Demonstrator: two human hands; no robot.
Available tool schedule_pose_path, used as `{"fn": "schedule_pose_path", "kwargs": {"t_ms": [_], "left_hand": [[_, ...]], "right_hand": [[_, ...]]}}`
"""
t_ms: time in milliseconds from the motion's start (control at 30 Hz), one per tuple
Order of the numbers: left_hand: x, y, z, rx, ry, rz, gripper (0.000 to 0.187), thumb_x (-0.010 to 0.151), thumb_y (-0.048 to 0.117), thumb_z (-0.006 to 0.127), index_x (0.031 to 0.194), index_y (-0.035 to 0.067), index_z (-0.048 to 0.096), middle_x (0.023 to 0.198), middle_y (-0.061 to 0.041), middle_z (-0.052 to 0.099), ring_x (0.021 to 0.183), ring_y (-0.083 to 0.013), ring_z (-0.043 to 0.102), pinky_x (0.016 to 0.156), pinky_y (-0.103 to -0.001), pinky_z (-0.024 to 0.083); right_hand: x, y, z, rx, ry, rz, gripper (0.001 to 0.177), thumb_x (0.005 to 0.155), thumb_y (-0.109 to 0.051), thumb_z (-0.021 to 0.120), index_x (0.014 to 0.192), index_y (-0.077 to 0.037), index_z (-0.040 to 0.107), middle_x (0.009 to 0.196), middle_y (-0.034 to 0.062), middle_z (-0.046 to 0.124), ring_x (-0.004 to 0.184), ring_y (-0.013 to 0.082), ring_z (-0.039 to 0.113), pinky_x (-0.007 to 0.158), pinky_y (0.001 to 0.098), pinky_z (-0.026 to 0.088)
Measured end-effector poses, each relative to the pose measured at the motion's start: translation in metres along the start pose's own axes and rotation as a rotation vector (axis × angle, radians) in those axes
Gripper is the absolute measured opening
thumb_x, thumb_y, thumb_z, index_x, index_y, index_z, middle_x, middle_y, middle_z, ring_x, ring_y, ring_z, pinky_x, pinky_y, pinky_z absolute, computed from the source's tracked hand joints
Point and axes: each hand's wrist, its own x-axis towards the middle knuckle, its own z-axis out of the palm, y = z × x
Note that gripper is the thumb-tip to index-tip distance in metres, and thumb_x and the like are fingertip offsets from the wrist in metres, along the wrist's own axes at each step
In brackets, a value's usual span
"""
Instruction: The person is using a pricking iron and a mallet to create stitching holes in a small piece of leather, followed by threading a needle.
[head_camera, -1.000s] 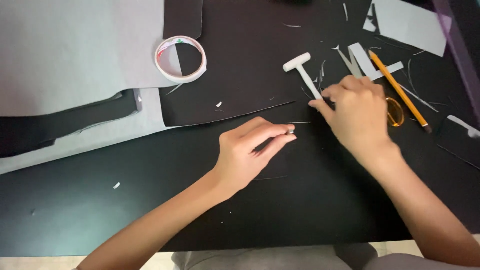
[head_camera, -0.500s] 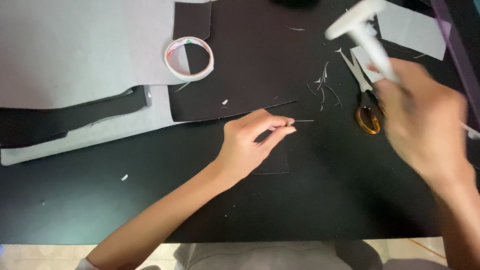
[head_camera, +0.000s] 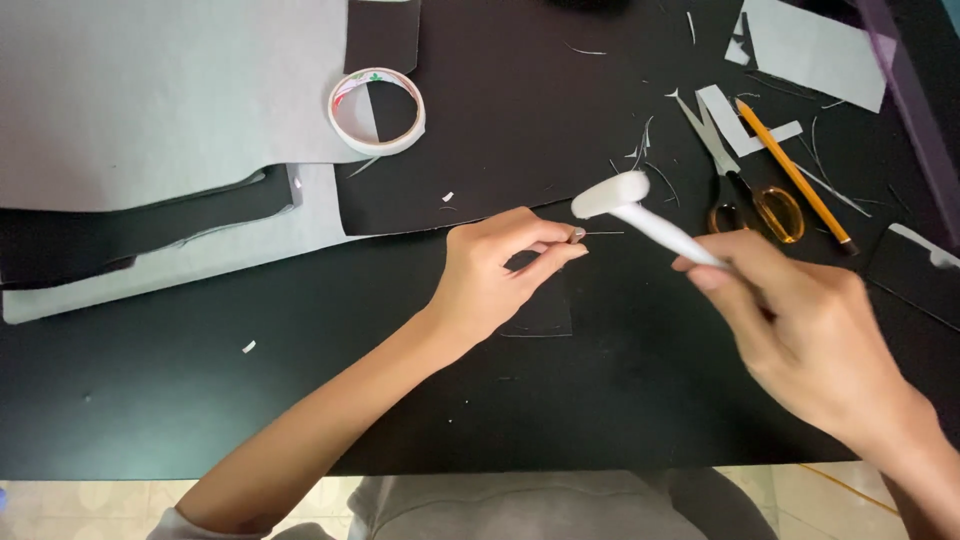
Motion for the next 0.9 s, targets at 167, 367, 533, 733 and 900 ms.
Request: {"fn": "schedule_pose_path", "kwargs": {"t_ms": [167, 367, 533, 733, 900], "left_hand": [[0.005, -0.003, -0.009, -0.082, -0.033, -0.033, 0.009, 0.09, -0.001, 0.079, 0.097, -0.001, 0.073, 0.096, -0.014, 0.076, 0.087, -0.0216, 0.078, 0.083, -0.028, 0.068], [0.004, -0.008, -0.011, -0.055, -0.068, -0.006, 0.01, 0.09, -0.001, 0.081, 0.098, -0.001, 0.075, 0.098, -0.013, 0.078, 0.085, -0.0209, 0.078, 0.082, -0.028, 0.065], [0.006, -0.007, -0.01, -0.066, -0.04, -0.004, 0.006, 0.09, -0.002, 0.079, 0.093, -0.001, 0.075, 0.095, -0.013, 0.077, 0.086, -0.0221, 0.079, 0.082, -0.027, 0.065], [0.004, -0.008, -0.008, -0.097, -0.042, -0.015, 0.01, 0.088, -0.003, 0.081, 0.095, -0.001, 0.074, 0.095, -0.013, 0.077, 0.086, -0.0211, 0.079, 0.082, -0.026, 0.066], [0.001, -0.012, -0.007, -0.062, -0.064, -0.01, 0.016, 0.088, 0.002, 0.084, 0.101, 0.003, 0.075, 0.092, -0.009, 0.075, 0.079, -0.0172, 0.073, 0.075, -0.026, 0.062]], "right_hand": [[-0.003, -0.001, 0.001, -0.075, 0.053, -0.106, 0.015, 0.103, -0.016, 0.064, 0.114, -0.007, 0.07, 0.054, -0.0003, 0.045, 0.043, 0.013, 0.036, 0.047, 0.0311, 0.032], [-0.002, -0.001, 0.002, -0.035, 0.0, -0.036, 0.017, 0.104, -0.016, 0.059, 0.114, -0.008, 0.069, 0.053, 0.0008, 0.041, 0.042, 0.0139, 0.035, 0.046, 0.0316, 0.03], [-0.013, 0.012, 0.008, -0.019, 0.09, -0.045, 0.017, 0.109, -0.018, 0.053, 0.11, -0.007, 0.066, 0.054, -0.0032, 0.042, 0.043, 0.0123, 0.031, 0.046, 0.0304, 0.027], [-0.026, 0.034, 0.002, -0.297, 0.045, 0.062, 0.029, 0.108, -0.037, 0.048, 0.121, -0.023, 0.07, 0.063, 0.0007, 0.058, 0.047, 0.0235, 0.054, 0.052, 0.0399, 0.037], [-0.017, 0.014, 0.001, 0.024, 0.044, -0.045, 0.029, 0.103, -0.034, 0.046, 0.088, -0.011, 0.053, 0.056, 0.0005, 0.043, 0.048, 0.0155, 0.039, 0.05, 0.033, 0.03]]}}
